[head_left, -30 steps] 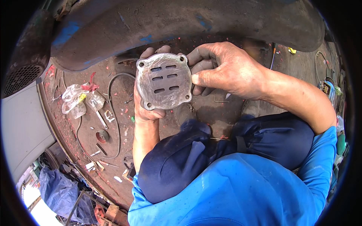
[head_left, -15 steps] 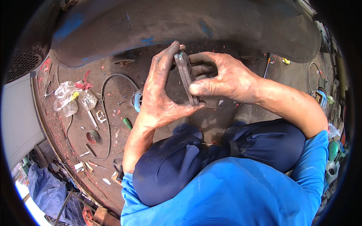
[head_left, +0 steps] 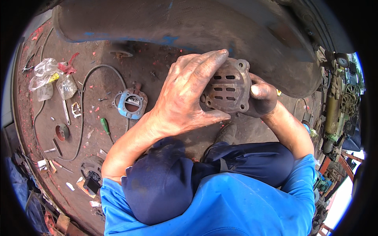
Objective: The person disassembles a small engine component, removes a cover, and uses a metal tool to scrape residue from the mating surfaces. They then compare the cleaned cover with another similar part.
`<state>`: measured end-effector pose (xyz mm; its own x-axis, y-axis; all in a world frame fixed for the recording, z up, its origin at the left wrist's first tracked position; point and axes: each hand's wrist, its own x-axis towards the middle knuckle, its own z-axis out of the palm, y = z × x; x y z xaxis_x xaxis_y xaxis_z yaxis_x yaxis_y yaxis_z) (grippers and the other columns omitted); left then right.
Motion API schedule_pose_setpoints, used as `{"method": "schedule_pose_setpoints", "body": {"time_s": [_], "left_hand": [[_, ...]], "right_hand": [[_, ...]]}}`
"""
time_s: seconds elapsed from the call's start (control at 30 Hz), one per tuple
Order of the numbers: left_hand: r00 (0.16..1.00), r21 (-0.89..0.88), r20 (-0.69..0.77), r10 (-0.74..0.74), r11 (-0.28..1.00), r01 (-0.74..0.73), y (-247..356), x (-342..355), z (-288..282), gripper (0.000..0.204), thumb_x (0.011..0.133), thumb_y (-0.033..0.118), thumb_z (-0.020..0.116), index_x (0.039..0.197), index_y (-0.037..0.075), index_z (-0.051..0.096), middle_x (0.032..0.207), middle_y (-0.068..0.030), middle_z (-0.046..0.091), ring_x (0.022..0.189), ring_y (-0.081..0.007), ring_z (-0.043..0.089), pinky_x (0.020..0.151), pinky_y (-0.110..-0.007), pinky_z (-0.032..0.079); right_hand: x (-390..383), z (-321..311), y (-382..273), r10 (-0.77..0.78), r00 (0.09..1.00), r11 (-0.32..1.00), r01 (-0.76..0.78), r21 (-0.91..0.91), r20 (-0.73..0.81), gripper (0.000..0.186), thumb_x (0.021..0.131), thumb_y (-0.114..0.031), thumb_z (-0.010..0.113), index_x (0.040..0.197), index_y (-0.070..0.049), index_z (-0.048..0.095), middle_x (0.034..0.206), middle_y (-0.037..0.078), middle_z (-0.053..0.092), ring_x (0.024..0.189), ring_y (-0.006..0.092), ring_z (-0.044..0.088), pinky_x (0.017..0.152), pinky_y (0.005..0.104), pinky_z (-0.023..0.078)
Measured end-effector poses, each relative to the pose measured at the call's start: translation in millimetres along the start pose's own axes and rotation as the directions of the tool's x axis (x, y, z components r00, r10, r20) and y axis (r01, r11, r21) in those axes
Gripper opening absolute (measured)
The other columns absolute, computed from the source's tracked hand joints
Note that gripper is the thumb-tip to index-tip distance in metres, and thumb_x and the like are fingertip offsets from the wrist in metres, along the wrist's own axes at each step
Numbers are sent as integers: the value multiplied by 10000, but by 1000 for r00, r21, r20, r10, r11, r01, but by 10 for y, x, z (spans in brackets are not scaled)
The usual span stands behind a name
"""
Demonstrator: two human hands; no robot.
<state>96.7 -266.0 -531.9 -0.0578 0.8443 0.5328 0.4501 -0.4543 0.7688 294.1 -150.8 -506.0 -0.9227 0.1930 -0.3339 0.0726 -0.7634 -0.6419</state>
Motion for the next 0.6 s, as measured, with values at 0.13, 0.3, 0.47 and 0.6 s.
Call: {"method": "schedule_pose_setpoints", "body": {"time_s": [0.13,0.3,0.47,0.6], "left_hand": [[1000,-59,-10,-21,998,20,-46,-41,-21,1136,465,169,941,1468,56,420,1383,-165,533,1220,-353,542,1032,-466,429],[972,-497,43,-230,839,220,-111,-134,-156,1137,543,152,936,1509,24,350,1411,-167,509,1311,-316,499,1090,-455,432],[963,-714,-8,-269,676,183,-269,-277,-227,1197,604,237,951,1525,-41,238,1507,-226,397,1369,-320,450,1126,-453,404],[952,-756,0,-306,623,200,-224,-249,-195,1195,591,270,967,1510,-26,263,1501,-247,392,1367,-341,452,1113,-483,418]], "right_hand": [[27,-31,32,-7,1000,1000,7,11,12,839,800,-317,664,1463,86,342,1391,235,513,1288,320,528,1104,455,411],[19,-37,-16,-11,1000,1000,11,26,13,789,813,-276,647,1459,80,368,1392,213,523,1284,302,534,1098,445,414],[4,-32,-84,-58,998,997,55,58,34,761,819,-270,637,1448,81,390,1365,208,550,1267,301,545,1080,442,423],[-31,-55,-92,-63,998,998,63,3,18,770,813,-302,641,1434,89,409,1337,201,568,1225,285,562,1035,417,442]]}}
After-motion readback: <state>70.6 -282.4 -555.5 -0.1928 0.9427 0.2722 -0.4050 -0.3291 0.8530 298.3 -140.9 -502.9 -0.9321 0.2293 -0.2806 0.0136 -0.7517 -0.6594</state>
